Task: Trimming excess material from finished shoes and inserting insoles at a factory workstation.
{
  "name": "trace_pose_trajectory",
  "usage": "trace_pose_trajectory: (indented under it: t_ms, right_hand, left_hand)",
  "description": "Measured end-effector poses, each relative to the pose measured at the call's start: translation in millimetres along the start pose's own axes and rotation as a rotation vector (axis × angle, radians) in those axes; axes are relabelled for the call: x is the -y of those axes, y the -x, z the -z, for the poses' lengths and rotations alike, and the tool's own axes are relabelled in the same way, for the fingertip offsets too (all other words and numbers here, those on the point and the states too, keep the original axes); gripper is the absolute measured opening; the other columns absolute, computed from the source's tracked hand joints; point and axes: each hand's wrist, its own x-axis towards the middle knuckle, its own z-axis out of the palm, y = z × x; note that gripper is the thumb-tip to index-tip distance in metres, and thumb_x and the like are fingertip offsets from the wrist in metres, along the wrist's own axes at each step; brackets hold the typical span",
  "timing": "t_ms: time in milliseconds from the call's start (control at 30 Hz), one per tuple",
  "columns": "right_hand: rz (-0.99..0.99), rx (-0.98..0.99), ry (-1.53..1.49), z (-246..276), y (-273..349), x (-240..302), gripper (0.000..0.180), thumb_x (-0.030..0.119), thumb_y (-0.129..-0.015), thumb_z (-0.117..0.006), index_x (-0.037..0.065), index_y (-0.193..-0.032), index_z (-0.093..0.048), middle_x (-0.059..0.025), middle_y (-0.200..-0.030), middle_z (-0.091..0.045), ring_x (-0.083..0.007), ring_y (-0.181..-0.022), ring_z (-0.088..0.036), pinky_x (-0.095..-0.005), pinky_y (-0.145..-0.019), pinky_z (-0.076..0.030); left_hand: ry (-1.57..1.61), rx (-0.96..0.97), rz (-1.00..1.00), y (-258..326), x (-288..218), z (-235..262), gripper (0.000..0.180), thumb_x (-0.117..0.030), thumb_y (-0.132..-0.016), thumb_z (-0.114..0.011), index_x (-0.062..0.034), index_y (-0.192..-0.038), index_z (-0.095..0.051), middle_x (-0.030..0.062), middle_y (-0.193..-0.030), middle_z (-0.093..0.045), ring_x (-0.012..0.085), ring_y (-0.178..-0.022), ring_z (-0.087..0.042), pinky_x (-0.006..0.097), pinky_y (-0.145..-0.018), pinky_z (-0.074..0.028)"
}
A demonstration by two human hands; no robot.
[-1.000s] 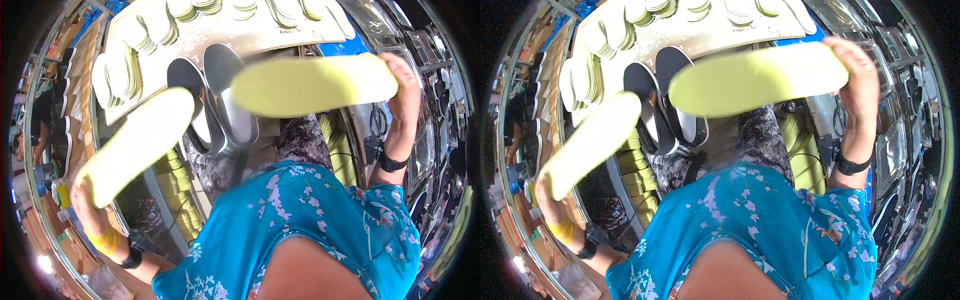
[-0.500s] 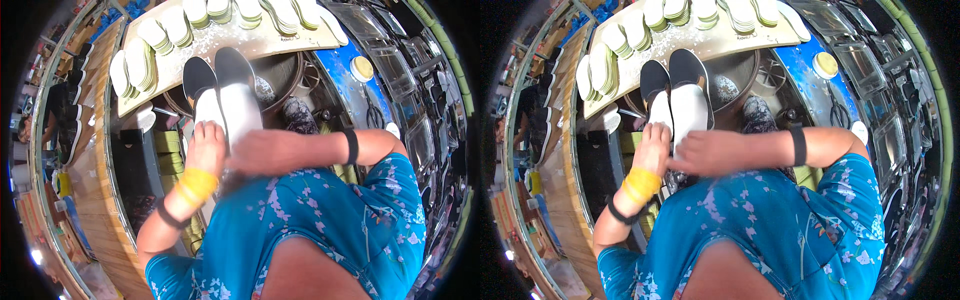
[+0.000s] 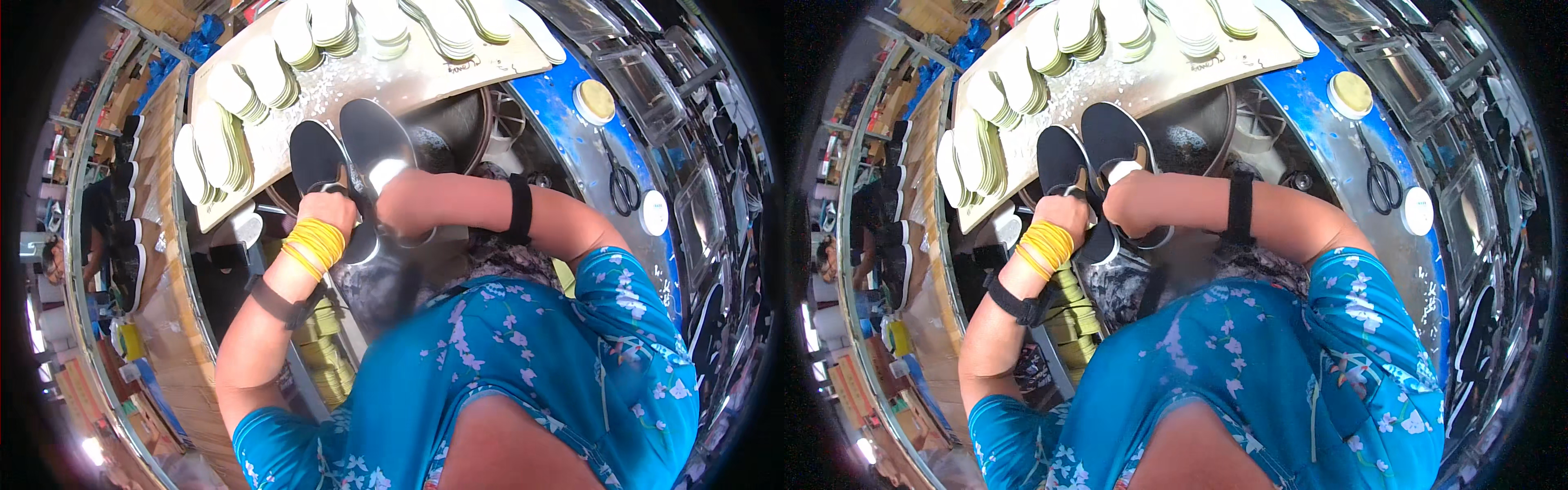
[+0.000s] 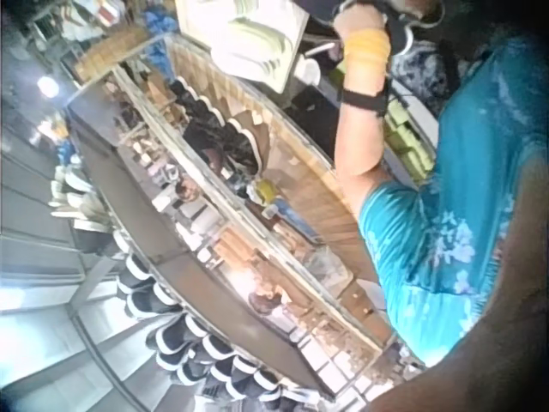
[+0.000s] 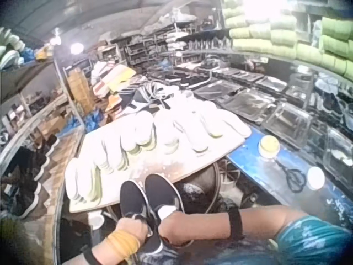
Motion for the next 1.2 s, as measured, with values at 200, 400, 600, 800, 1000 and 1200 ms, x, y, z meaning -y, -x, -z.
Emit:
trace_pose_trajectory:
  t_ms: [200, 400, 600, 800, 1000, 1200]
  right_hand:
    - [0.063, 0.149, 0.005, -18.0, -17.4, -19.5, 0.017, 0.018, -0.066, -0.054, 0.007, -0.072, -0.066, -0.0123, -0.076, -0.065, -0.0287, -0.072, -0.062, -0.039, -0.062, -0.048]
    - [0.085, 0.15, 0.112, -13.5, -17.3, -3.1, 0.019, 0.017, -0.062, -0.056, 0.01, -0.076, -0.068, -0.0108, -0.08, -0.066, -0.0255, -0.078, -0.064, -0.0403, -0.067, -0.048]
    - [0.12, 0.146, 0.001, -27.7, -20.6, -21.8, 0.018, 0.018, -0.06, -0.053, 0.007, -0.064, -0.066, -0.0151, -0.07, -0.063, -0.0311, -0.07, -0.061, -0.041, -0.065, -0.044]
    - [0.081, 0.124, -0.097, -15.2, -22.9, -8.6, 0.023, 0.019, -0.061, -0.054, 0.004, -0.072, -0.067, -0.0175, -0.075, -0.064, -0.0327, -0.072, -0.062, -0.0425, -0.067, -0.047]
    - [0.049, 0.03, -0.103, -26.2, -36.2, -1.7, 0.022, 0.014, -0.06, -0.055, 0.004, -0.076, -0.067, -0.0158, -0.076, -0.064, -0.0308, -0.071, -0.062, -0.043, -0.06, -0.048]
    - [0.013, 0.044, -0.058, -31.0, -27.5, -3.2, 0.018, 0.014, -0.059, -0.056, 0.006, -0.072, -0.066, -0.0104, -0.07, -0.063, -0.0283, -0.07, -0.061, -0.0427, -0.056, -0.045]
  left_hand:
    - [0.472, -0.317, -0.085, 0.6, 34.8, -19.6, 0.016, -0.021, -0.066, -0.063, -0.0078, -0.075, -0.063, 0.0166, -0.07, -0.061, 0.0329, -0.068, -0.061, 0.037, -0.061, -0.05]
    - [0.456, 0.184, -0.046, -23.1, 15.6, -12.6, 0.027, -0.011, -0.065, -0.056, -0.0001, -0.089, -0.064, 0.0211, -0.089, -0.062, 0.0321, -0.088, -0.06, 0.037, -0.073, -0.049]
    - [0.306, -0.152, -0.089, 2.4, 19.3, 11.4, 0.017, -0.016, -0.067, -0.062, -0.0018, -0.076, -0.06, 0.0167, -0.078, -0.063, 0.0307, -0.07, -0.063, 0.038, -0.06, -0.051]
    - [1.17, -0.137, -0.466, -32.4, 51.8, -89.1, 0.018, -0.012, -0.064, -0.061, -0.0029, -0.079, -0.061, 0.0179, -0.08, -0.062, 0.0341, -0.076, -0.062, 0.04, -0.066, -0.05]
    - [0.333, -0.166, 0.003, 10.6, 14.2, -3.6, 0.033, -0.011, -0.068, -0.058, 0.0001, -0.098, -0.049, 0.0216, -0.081, -0.06, 0.0384, -0.072, -0.06, 0.044, -0.063, -0.049]
    - [1.196, 0.359, -0.182, -16.9, 28.1, -6.0, 0.031, -0.007, -0.07, -0.058, 0.0019, -0.098, -0.051, 0.0219, -0.085, -0.06, 0.0327, -0.077, -0.061, 0.041, -0.067, -0.05]
